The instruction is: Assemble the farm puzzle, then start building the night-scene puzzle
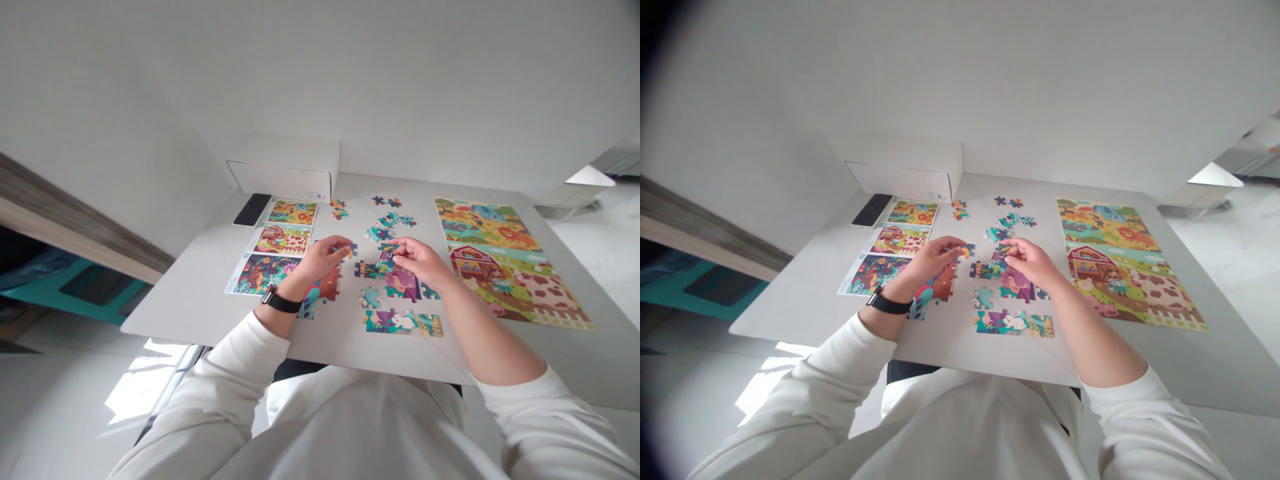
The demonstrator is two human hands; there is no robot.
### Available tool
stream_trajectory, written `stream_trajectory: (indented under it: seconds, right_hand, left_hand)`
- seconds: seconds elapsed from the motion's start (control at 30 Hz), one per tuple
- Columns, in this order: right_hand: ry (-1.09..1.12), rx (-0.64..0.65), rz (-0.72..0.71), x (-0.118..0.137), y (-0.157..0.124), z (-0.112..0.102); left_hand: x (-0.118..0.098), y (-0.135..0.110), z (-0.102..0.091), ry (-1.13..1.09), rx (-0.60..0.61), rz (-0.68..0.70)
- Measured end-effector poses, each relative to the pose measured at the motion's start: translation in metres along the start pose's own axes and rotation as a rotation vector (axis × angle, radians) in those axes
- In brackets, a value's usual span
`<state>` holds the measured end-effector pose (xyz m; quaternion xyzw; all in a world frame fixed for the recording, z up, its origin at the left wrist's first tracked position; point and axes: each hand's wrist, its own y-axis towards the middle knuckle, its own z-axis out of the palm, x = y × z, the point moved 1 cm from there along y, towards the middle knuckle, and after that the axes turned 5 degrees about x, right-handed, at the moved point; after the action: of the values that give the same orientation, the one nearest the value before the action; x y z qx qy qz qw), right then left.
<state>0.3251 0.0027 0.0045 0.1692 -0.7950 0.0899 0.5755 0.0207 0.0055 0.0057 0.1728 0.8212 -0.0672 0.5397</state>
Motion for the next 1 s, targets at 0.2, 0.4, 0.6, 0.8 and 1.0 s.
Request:
stream_trajectory:
  seconds: [0.2, 0.4, 0.6, 0.8, 1.0]
  right_hand:
    - [0.04, 0.003, 0.041, 0.008, -0.006, 0.004]
    - [0.077, 0.016, 0.045, 0.014, -0.009, 0.014]
    - [0.094, 0.06, 0.063, 0.013, -0.011, 0.021]
    - [0.07, 0.033, 0.019, 0.01, -0.012, 0.021]
    - [0.055, -0.012, 0.003, 0.009, -0.011, 0.021]
  left_hand:
    - [-0.003, -0.006, 0.021, 0.157, 0.144, 0.076]
    - [-0.018, -0.017, 0.031, 0.163, 0.269, 0.077]
    - [-0.021, -0.02, 0.042, 0.115, 0.277, 0.08]
    - [-0.023, -0.023, 0.053, -0.087, 0.217, -0.052]
    - [-0.032, -0.032, 0.063, -0.324, 0.205, -0.158]
